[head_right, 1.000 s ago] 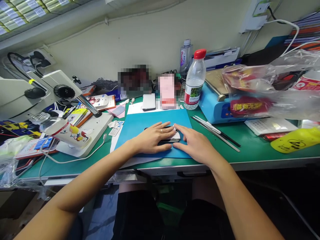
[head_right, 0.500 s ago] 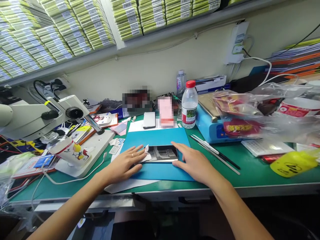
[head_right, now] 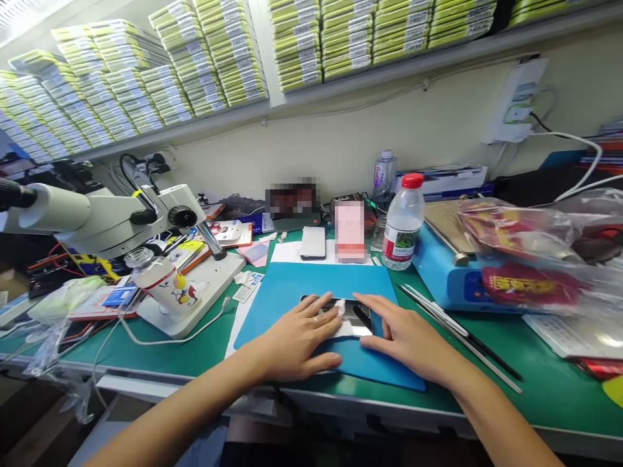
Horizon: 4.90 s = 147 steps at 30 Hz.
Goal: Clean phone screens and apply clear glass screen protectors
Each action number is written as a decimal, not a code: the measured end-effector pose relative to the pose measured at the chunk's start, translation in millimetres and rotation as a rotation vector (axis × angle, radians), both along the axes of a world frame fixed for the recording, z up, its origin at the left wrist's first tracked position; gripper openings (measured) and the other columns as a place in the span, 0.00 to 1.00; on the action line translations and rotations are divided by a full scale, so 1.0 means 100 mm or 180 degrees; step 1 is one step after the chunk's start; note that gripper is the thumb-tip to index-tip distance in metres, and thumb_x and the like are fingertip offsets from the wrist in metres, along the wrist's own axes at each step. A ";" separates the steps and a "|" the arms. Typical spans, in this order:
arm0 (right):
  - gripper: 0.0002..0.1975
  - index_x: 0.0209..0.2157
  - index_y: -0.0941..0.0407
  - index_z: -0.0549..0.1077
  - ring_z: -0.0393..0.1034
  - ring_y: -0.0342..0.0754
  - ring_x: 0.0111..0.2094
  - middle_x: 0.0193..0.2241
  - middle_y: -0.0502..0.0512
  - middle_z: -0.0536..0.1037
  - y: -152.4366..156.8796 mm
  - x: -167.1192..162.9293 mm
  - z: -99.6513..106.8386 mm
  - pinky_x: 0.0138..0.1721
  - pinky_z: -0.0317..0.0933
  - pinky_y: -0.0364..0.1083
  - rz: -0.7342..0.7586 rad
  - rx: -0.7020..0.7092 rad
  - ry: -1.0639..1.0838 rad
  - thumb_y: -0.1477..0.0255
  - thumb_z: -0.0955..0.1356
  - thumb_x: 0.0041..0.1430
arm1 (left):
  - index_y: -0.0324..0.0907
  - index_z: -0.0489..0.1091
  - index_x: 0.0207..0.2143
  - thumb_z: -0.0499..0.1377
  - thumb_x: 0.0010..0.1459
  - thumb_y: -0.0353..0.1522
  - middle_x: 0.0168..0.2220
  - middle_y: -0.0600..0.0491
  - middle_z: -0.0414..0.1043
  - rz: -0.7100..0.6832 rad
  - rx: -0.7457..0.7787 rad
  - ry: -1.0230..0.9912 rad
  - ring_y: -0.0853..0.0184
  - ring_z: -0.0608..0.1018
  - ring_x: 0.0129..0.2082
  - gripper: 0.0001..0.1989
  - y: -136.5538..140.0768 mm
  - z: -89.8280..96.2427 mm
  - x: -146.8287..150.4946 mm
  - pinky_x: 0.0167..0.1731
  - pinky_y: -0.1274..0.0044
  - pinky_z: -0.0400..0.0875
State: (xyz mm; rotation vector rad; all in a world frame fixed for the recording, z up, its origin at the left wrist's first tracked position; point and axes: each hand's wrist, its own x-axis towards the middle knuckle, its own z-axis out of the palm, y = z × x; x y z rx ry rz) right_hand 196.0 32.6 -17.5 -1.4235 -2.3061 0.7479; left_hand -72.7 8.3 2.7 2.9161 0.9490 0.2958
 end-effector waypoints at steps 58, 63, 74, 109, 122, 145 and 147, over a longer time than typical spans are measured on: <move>0.40 0.70 0.54 0.57 0.78 0.56 0.37 0.34 0.54 0.83 -0.16 -0.11 0.07 0.38 0.67 0.50 -0.0439 0.0083 0.0441 0.55 0.68 0.61 | 0.48 0.60 0.69 0.44 0.75 0.45 0.70 0.50 0.59 0.0722 -0.0312 0.0222 0.49 0.51 0.73 0.26 0.02 -0.11 -0.45 0.68 0.48 0.50; 0.37 0.69 0.55 0.60 0.79 0.57 0.37 0.32 0.54 0.82 -0.16 -0.11 0.08 0.36 0.67 0.50 -0.0464 0.0105 0.0427 0.56 0.67 0.62 | 0.48 0.67 0.64 0.44 0.76 0.41 0.68 0.53 0.63 0.0539 -0.0261 0.0384 0.50 0.54 0.72 0.22 0.04 -0.01 -0.62 0.68 0.47 0.49; 0.33 0.67 0.55 0.63 0.76 0.52 0.30 0.38 0.57 0.85 -0.16 -0.12 0.03 0.36 0.67 0.50 -0.0471 0.0259 0.0534 0.58 0.66 0.64 | 0.43 0.65 0.65 0.46 0.75 0.43 0.68 0.47 0.63 0.0244 -0.0228 0.0188 0.48 0.58 0.71 0.24 0.17 -0.03 0.24 0.67 0.52 0.56; 0.37 0.68 0.56 0.62 0.77 0.59 0.43 0.25 0.51 0.76 -0.14 -0.09 0.05 0.37 0.65 0.50 -0.0415 0.0042 0.0420 0.56 0.67 0.61 | 0.44 0.60 0.69 0.43 0.76 0.42 0.70 0.52 0.56 0.0998 -0.0418 0.0266 0.54 0.49 0.74 0.25 -0.17 -0.11 -0.56 0.70 0.54 0.52; 0.35 0.69 0.55 0.61 0.76 0.54 0.34 0.33 0.53 0.83 -0.14 -0.07 0.03 0.37 0.67 0.50 -0.0396 0.0106 0.0371 0.57 0.65 0.64 | 0.42 0.59 0.69 0.43 0.76 0.41 0.71 0.53 0.54 0.1025 -0.0395 0.0396 0.53 0.46 0.74 0.26 -0.40 -0.08 -0.55 0.70 0.52 0.50; 0.28 0.63 0.55 0.67 0.74 0.47 0.27 0.55 0.67 0.79 -0.01 -0.02 -0.15 0.28 0.72 0.50 -0.0785 0.0029 0.1292 0.61 0.64 0.65 | 0.32 0.60 0.67 0.39 0.73 0.51 0.68 0.45 0.61 0.0780 0.0277 0.0124 0.51 0.60 0.70 0.37 -0.04 -0.17 0.85 0.68 0.56 0.54; 0.29 0.64 0.56 0.67 0.74 0.49 0.27 0.49 0.66 0.82 -0.04 -0.02 -0.12 0.25 0.69 0.48 -0.0771 -0.0022 0.1253 0.60 0.64 0.66 | 0.33 0.59 0.67 0.39 0.73 0.52 0.69 0.45 0.61 0.0796 0.0257 0.0100 0.51 0.59 0.70 0.37 -0.02 -0.15 0.76 0.68 0.55 0.53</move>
